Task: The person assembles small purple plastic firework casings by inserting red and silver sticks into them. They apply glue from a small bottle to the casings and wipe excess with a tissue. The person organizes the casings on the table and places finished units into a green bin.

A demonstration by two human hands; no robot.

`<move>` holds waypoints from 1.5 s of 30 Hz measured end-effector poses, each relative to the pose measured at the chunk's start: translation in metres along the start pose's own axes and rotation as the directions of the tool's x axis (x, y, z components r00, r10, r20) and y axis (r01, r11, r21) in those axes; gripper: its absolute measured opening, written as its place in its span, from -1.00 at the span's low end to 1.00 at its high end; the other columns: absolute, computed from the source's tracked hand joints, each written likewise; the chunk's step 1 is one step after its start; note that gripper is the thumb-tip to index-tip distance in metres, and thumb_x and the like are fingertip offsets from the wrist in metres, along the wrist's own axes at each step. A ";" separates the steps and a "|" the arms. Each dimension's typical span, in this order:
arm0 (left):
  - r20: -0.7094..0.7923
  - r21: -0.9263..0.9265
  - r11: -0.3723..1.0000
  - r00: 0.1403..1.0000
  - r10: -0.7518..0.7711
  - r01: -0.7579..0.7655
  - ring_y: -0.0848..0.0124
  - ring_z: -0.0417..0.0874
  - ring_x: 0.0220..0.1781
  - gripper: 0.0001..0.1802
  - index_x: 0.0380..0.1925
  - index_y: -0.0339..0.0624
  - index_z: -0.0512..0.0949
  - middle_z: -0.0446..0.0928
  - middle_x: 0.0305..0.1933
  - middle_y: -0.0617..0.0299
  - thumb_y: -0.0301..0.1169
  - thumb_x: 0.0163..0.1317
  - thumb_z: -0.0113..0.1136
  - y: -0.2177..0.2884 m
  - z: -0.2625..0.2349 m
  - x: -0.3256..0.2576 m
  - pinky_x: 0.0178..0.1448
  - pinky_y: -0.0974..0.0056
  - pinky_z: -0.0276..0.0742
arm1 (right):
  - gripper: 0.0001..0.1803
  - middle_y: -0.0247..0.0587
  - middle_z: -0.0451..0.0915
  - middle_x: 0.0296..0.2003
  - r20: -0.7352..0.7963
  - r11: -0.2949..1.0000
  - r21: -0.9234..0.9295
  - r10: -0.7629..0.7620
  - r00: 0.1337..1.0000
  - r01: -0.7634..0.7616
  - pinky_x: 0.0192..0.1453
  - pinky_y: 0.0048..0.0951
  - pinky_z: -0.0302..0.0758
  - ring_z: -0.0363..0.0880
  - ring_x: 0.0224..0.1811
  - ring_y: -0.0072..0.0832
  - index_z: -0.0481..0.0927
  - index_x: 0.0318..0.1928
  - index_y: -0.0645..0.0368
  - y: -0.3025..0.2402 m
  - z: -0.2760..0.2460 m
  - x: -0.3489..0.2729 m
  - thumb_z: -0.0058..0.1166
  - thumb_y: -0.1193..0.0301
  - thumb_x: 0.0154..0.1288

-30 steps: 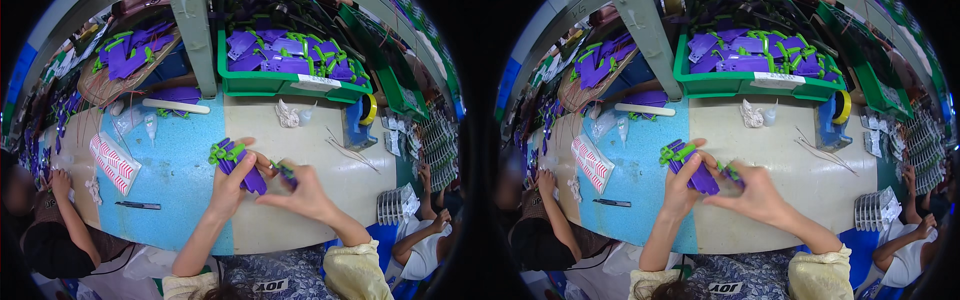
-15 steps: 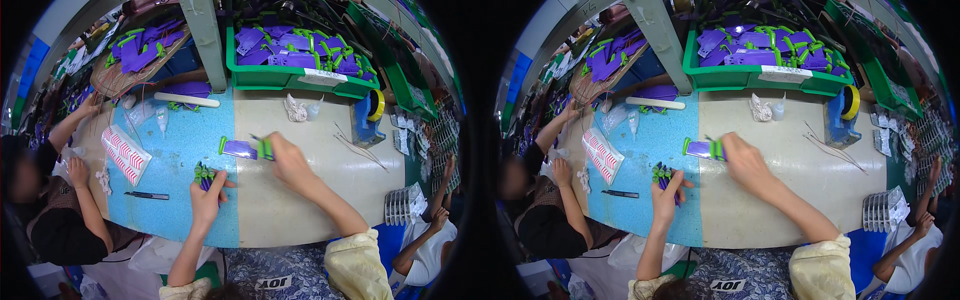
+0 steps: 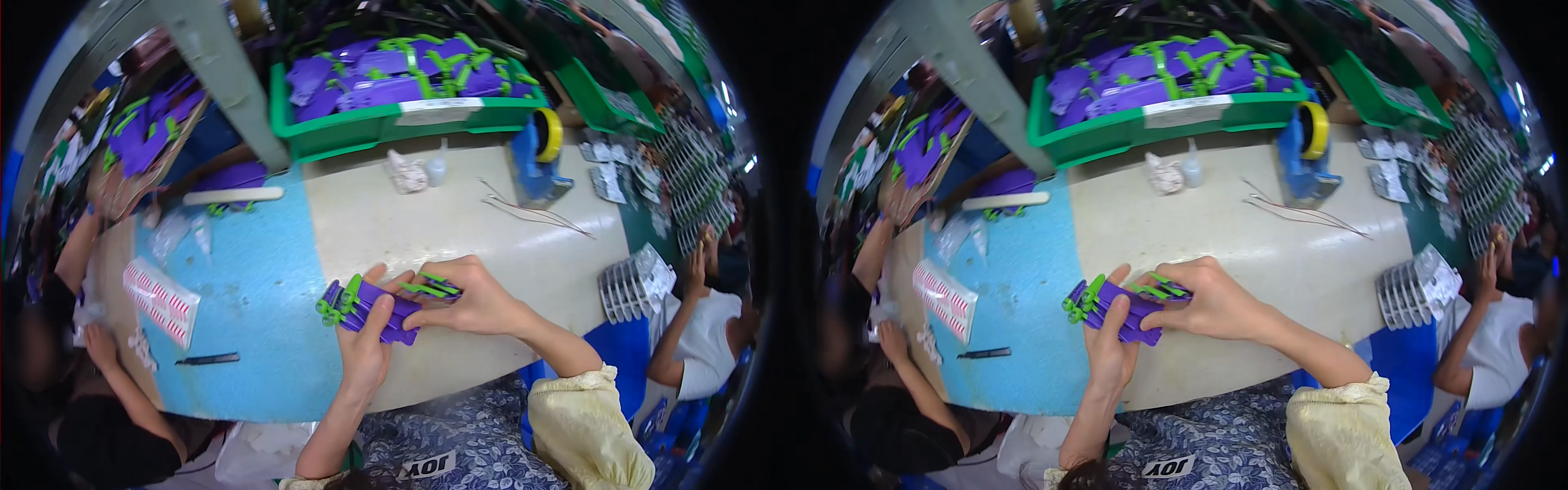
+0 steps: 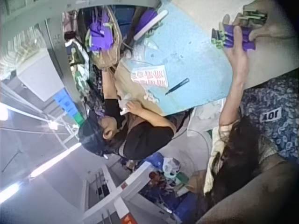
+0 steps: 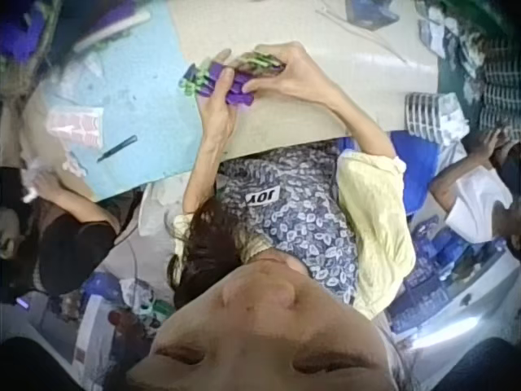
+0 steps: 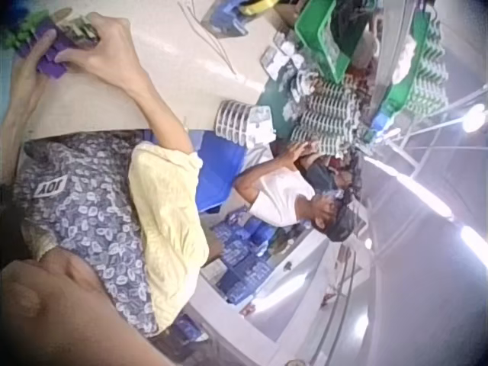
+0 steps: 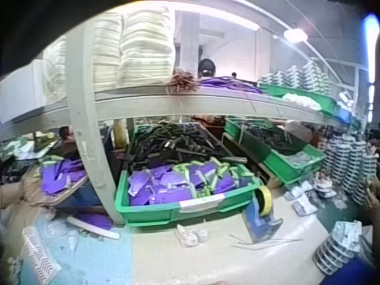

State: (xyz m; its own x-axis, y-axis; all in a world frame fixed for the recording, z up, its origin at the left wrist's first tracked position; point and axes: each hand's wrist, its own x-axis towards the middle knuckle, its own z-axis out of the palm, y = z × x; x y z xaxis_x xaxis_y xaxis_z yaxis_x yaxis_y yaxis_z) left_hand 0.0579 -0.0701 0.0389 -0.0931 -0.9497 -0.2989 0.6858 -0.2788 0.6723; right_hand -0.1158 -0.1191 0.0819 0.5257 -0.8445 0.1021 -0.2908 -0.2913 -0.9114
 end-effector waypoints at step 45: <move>0.706 0.660 -0.487 0.694 0.143 -0.572 0.01 0.38 0.38 -0.12 0.39 0.01 0.39 0.38 0.38 -0.01 -0.14 0.04 0.51 0.129 0.098 0.246 0.40 -0.02 0.42 | -0.21 0.13 0.51 0.10 -0.532 0.726 -0.655 -0.247 0.810 -0.208 0.25 -0.02 0.43 0.47 0.22 0.03 0.37 0.35 0.16 0.021 -0.172 0.104 0.40 0.43 0.08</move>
State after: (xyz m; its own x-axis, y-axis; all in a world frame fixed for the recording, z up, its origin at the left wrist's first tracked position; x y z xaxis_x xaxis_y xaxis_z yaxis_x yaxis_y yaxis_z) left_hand 0.0528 -0.3537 0.1190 -0.4764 -0.7991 0.3668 -0.7573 0.5849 0.2906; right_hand -0.2049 -0.2899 0.1422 0.0723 -0.8509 0.5204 -0.8444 -0.3299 -0.4222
